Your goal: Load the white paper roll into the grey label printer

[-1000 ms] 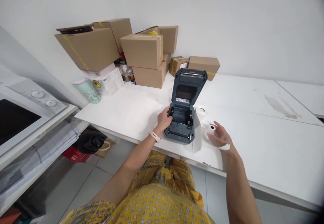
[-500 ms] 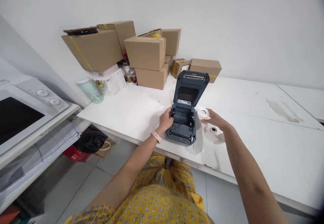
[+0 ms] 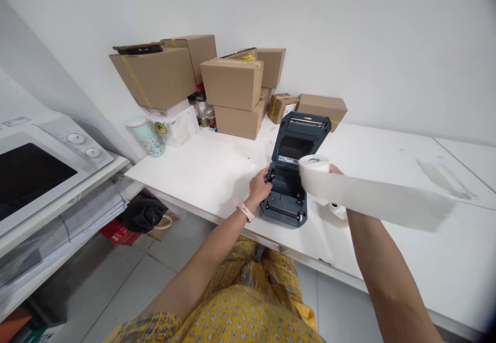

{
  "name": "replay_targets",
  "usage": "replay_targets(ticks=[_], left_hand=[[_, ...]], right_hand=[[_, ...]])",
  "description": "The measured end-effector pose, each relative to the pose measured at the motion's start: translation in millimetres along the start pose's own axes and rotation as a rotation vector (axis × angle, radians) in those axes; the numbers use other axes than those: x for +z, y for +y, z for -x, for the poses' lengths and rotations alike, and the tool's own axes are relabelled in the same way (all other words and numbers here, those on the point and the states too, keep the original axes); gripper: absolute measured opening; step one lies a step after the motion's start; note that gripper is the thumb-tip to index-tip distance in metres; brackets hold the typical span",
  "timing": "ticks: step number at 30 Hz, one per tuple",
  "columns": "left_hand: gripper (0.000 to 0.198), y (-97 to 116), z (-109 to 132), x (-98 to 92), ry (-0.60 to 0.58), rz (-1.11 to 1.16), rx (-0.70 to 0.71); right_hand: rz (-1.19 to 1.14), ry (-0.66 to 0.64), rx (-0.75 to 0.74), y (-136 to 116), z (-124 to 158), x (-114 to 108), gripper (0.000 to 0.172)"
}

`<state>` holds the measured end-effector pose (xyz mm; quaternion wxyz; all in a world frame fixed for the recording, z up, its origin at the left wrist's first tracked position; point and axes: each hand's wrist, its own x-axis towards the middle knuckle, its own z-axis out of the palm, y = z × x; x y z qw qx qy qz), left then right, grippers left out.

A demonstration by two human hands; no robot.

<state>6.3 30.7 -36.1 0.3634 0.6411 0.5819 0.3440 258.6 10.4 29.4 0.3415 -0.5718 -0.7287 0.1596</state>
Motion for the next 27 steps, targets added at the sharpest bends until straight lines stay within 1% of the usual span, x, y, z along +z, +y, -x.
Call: replay_targets(ticks=[1, 2, 4, 5, 6, 10, 14, 19, 24, 27], left_hand=[[0.07, 1, 1, -0.7, 0.001, 0.007, 0.005], [0.069, 1, 1, -1.2, 0.002, 0.012, 0.012], [0.067, 2, 2, -1.7, 0.007, 0.017, 0.021], [0.066, 2, 2, -1.5, 0.01, 0.018, 0.02], [0.065, 2, 2, -1.1, 0.013, 0.021, 0.016], [0.066, 1, 0, 1.4, 0.023, 0.037, -0.004], [0.067, 1, -1, 1.8, 0.012, 0.047, -0.011], [0.068, 0, 0, 0.6, 0.013, 0.04, 0.0], [0.068, 2, 1, -0.6, 0.014, 0.026, -0.001], [0.066, 4, 2, -1.9, 0.015, 0.024, -0.014]], right_hand=[[-0.013, -0.094, -0.013, -11, -8, 5, 0.052], [-0.028, -0.213, -0.016, -22, -16, 10, 0.053], [-0.037, -0.439, -0.004, -39, -29, 20, 0.06], [-0.021, -0.521, 0.009, -45, -35, 24, 0.065], [0.004, -0.574, 0.023, -50, -39, 27, 0.067], [0.108, -0.614, 0.066, -52, -47, 30, 0.065], [0.191, -0.651, 0.03, -49, -51, 33, 0.063], [0.397, -0.761, 0.025, -48, -59, 51, 0.065], [0.471, -0.749, 0.047, -38, -60, 68, 0.069], [0.506, -0.715, 0.037, -32, -56, 73, 0.077]])
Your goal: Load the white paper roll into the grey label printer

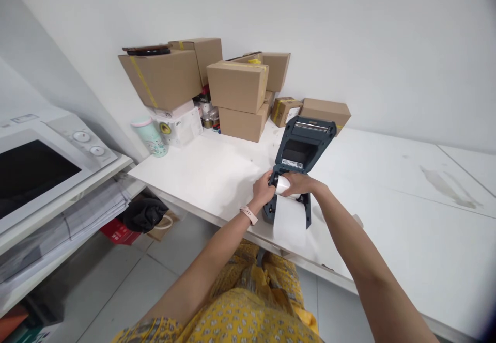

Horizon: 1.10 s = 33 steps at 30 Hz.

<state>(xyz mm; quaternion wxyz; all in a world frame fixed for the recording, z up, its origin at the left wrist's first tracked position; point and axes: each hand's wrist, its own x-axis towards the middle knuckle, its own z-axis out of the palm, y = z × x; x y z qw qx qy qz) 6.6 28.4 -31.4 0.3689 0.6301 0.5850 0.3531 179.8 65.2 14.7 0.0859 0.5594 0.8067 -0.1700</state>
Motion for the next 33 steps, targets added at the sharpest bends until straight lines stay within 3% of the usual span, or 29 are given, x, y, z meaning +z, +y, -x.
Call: replay_targets(ticks=[5, 9, 14, 18, 22, 26, 33], left_hand=[[0.065, 1, 0, -0.8, -0.004, 0.007, -0.006], [0.066, -2, -1, 1.2, 0.005, 0.006, 0.008], [0.065, -4, -1, 2.9, 0.012, 0.01, 0.014], [0.065, -4, -1, 2.7, 0.024, 0.004, 0.001], [0.064, -2, 0, 1.8, 0.019, 0.002, -0.013], [0.062, 2, 0, -0.1, 0.008, 0.007, -0.018], [0.062, 6, 2, -0.8, 0.014, 0.017, -0.043]], right_hand=[[0.027, 0.136, -0.008, -6, 11, 12, 0.08], [0.019, 0.275, -0.065, -17, 31, 30, 0.064], [-0.006, 0.533, -0.184, -32, 63, 72, 0.048], [0.046, 0.679, -0.129, -60, 83, 107, 0.049], [0.107, 0.819, -0.04, -90, 91, 128, 0.049], [0.12, 0.859, -0.009, -104, 91, 135, 0.054], [0.085, 0.83, -0.005, -107, 91, 132, 0.058]])
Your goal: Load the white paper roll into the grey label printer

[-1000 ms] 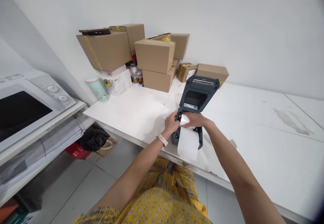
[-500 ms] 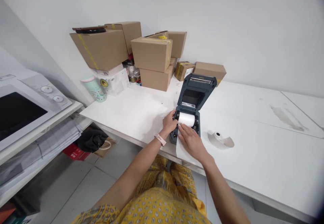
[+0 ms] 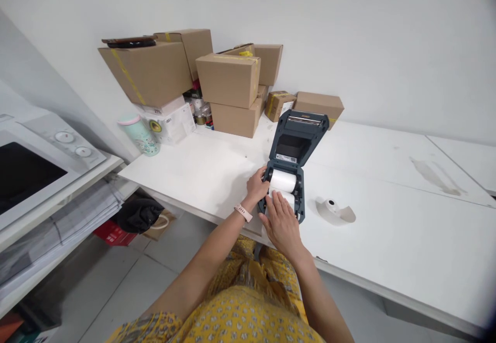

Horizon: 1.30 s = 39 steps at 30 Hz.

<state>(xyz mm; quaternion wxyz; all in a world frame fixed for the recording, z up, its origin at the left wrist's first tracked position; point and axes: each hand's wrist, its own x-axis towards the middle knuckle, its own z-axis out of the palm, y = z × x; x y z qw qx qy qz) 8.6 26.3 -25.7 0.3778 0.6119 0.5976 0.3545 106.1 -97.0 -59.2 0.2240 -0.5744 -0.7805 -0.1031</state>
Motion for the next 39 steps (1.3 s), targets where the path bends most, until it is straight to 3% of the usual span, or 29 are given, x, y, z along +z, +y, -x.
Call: replay_targets(ticks=[39], left_hand=[[0.062, -11, -3, 1.2, -0.035, 0.014, 0.044]], right_hand=[[0.008, -0.054, -0.02, 3, 3, -10, 0.052]])
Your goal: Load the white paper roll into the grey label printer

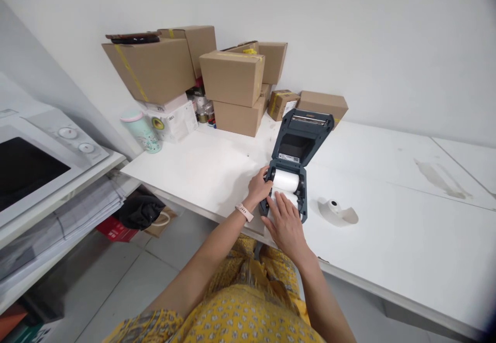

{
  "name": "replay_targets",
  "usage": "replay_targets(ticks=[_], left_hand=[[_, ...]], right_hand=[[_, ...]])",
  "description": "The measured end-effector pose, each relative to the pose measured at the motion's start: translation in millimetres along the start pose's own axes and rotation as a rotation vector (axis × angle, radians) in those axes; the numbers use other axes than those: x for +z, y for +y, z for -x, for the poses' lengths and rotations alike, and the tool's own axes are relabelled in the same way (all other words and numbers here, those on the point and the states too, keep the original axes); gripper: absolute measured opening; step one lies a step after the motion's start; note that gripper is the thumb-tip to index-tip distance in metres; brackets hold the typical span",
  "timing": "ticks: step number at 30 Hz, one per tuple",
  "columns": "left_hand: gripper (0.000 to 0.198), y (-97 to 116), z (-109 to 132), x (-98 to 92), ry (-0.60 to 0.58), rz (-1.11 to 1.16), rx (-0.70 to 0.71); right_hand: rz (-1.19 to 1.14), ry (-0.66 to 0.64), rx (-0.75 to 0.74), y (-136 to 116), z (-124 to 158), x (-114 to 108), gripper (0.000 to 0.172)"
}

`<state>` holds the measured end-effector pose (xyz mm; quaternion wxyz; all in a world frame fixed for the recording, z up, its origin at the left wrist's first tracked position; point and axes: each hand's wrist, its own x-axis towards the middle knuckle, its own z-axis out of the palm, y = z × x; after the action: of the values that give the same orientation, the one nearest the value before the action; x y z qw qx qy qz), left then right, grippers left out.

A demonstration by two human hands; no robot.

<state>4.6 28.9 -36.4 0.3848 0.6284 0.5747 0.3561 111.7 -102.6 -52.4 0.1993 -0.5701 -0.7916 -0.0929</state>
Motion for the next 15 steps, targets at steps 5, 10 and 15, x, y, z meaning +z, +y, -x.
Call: replay_targets(ticks=[5, 10, 15], left_hand=[[0.059, 3, 16, -2.0, -0.005, 0.03, -0.024], [0.069, -10, 54, 4.6, -0.031, 0.273, -0.039], [0.067, -14, 72, 4.9, -0.025, 0.395, -0.057]], right_hand=[[0.002, -0.011, 0.008, 0, -1, 0, 0.052], [0.03, 0.01, -0.008, 1, -1, 2, 0.054], [0.02, -0.01, 0.001, 2, 0, 2, 0.051]])
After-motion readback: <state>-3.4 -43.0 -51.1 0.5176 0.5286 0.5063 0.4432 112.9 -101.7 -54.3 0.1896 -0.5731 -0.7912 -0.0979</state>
